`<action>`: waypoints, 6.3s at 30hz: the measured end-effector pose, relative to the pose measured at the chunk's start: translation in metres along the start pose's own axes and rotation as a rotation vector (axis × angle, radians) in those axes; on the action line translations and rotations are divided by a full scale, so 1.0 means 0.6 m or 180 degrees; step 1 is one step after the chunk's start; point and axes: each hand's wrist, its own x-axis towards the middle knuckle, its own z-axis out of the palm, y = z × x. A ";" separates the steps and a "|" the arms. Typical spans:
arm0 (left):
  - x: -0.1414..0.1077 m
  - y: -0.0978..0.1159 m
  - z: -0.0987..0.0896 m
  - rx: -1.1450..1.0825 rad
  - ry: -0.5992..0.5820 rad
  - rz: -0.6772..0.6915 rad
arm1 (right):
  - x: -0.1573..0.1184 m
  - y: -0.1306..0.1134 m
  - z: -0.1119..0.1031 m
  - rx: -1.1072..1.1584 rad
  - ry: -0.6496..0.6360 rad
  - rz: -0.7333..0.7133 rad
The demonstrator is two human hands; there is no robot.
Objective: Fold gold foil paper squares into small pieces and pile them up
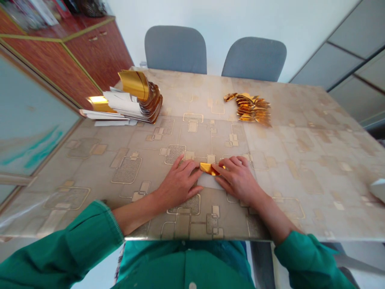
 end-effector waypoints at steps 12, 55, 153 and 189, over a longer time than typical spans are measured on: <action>0.025 0.001 0.019 0.0090 -0.0280 0.0547 | 0.001 0.003 0.003 0.0043 -0.0019 -0.0006; -0.015 -0.034 0.012 -0.0020 -0.0189 0.1117 | 0.016 0.039 0.018 0.0222 0.0582 -0.0106; 0.072 -0.039 0.016 -0.0623 -0.0012 0.0448 | 0.007 -0.015 0.037 0.1375 0.0618 -0.0093; 0.090 -0.032 0.018 -0.1351 -0.0118 -0.0245 | 0.007 -0.018 0.040 0.1262 0.0691 0.0008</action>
